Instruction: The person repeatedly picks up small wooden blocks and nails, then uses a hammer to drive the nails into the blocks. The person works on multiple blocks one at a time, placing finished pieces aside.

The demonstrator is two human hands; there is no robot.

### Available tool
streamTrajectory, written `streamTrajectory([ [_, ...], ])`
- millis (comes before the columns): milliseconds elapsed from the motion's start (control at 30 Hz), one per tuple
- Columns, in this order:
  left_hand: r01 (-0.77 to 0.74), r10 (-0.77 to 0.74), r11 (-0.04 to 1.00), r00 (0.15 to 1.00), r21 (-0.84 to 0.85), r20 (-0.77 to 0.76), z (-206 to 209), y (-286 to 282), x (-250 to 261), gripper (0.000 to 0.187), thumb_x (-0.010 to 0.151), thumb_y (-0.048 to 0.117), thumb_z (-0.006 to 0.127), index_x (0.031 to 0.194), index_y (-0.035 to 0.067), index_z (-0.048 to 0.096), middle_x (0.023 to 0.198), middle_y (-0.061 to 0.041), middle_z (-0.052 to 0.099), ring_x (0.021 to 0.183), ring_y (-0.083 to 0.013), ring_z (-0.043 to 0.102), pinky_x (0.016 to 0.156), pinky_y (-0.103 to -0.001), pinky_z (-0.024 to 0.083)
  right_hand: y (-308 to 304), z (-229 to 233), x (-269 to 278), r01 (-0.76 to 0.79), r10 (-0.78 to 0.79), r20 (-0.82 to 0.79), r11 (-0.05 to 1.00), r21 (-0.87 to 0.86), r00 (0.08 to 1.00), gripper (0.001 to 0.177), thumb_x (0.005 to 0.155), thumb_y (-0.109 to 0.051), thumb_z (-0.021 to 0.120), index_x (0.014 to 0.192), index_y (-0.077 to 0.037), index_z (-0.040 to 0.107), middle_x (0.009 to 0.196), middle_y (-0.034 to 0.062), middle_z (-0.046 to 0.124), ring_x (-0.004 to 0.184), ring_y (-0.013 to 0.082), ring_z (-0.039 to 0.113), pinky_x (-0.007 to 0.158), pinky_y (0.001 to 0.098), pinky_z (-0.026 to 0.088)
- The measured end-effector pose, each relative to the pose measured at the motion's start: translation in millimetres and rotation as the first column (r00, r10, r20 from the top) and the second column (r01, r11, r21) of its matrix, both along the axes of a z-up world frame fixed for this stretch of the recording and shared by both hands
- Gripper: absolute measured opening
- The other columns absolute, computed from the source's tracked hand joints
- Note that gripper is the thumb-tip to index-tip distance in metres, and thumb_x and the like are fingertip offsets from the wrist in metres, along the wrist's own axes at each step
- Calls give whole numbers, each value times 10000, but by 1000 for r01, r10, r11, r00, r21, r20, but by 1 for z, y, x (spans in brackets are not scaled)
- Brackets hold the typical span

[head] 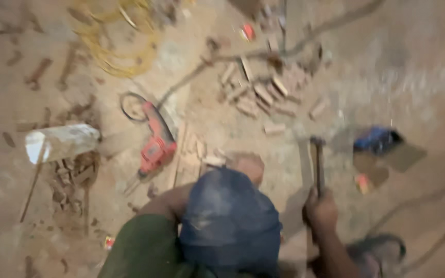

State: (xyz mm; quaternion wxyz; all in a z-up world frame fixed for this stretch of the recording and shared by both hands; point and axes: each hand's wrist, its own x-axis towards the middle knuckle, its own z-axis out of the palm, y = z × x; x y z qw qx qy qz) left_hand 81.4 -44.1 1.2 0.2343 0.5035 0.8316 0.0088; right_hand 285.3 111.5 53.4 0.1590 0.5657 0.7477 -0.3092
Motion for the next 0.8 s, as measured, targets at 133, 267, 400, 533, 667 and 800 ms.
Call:
streamTrajectory([
  [133, -53, 58, 994, 997, -95, 52, -29, 4, -4, 188, 832, 163, 616, 962, 85, 728, 1045, -104, 704, 1035, -287, 674, 788, -445, 574, 1, -7, -3, 6, -6, -8, 1000, 1, 1000, 408, 1005, -412, 534, 1139, -36, 617, 946, 306, 714, 907, 516, 689, 813, 569, 529],
  [267, -132, 133, 990, 991, -40, 23, -28, 1, -6, 178, 852, 151, 600, 985, 143, 717, 1038, -74, 707, 1027, -288, 683, 815, -448, 566, 6, -16, -2, -4, 3, 14, 1000, 24, 1000, 418, 1004, -418, 554, 1146, -27, 596, 924, 319, 709, 898, 524, 685, 808, 577, 525],
  [400, -121, 118, 992, 990, 37, 71, 6, -17, -18, 165, 901, 216, 604, 1007, 134, 700, 966, -94, 691, 972, -308, 679, 804, -473, 551, -5, -7, 1, -30, 31, -8, 999, 9, 1000, 399, 1008, -408, 552, 1115, -28, 607, 954, 298, 719, 919, 506, 694, 820, 564, 541],
  [533, -134, 138, 989, 989, -63, 61, 10, 1, -39, 327, 923, 290, 517, 1145, 143, 708, 1119, -199, 690, 1063, -434, 642, 890, -664, 465, 13, -17, -9, 9, -9, -14, 1000, -4, 1000, 452, 990, -410, 588, 1202, -11, 610, 1053, 330, 688, 996, 502, 664, 855, 542, 521],
  [667, -462, 282, 837, 823, 294, 493, 12, -11, -32, 374, 898, 200, 673, 1243, 55, 669, 1156, -217, 698, 1070, -424, 648, 918, -482, 523, 3, -25, 14, -25, 46, -201, 994, 104, 979, 291, 1026, -297, 622, 1085, -13, 609, 858, 295, 684, 818, 507, 672, 707, 562, 527],
  [800, -428, 291, 825, 882, 370, 371, 18, -6, -54, 224, 950, 118, 700, 1171, 88, 714, 1070, -168, 704, 998, -397, 664, 867, -482, 541, 8, -39, 12, -36, 68, -239, 990, 135, 969, 263, 1024, -258, 635, 1083, -3, 610, 815, 283, 684, 756, 505, 671, 649, 558, 525],
])
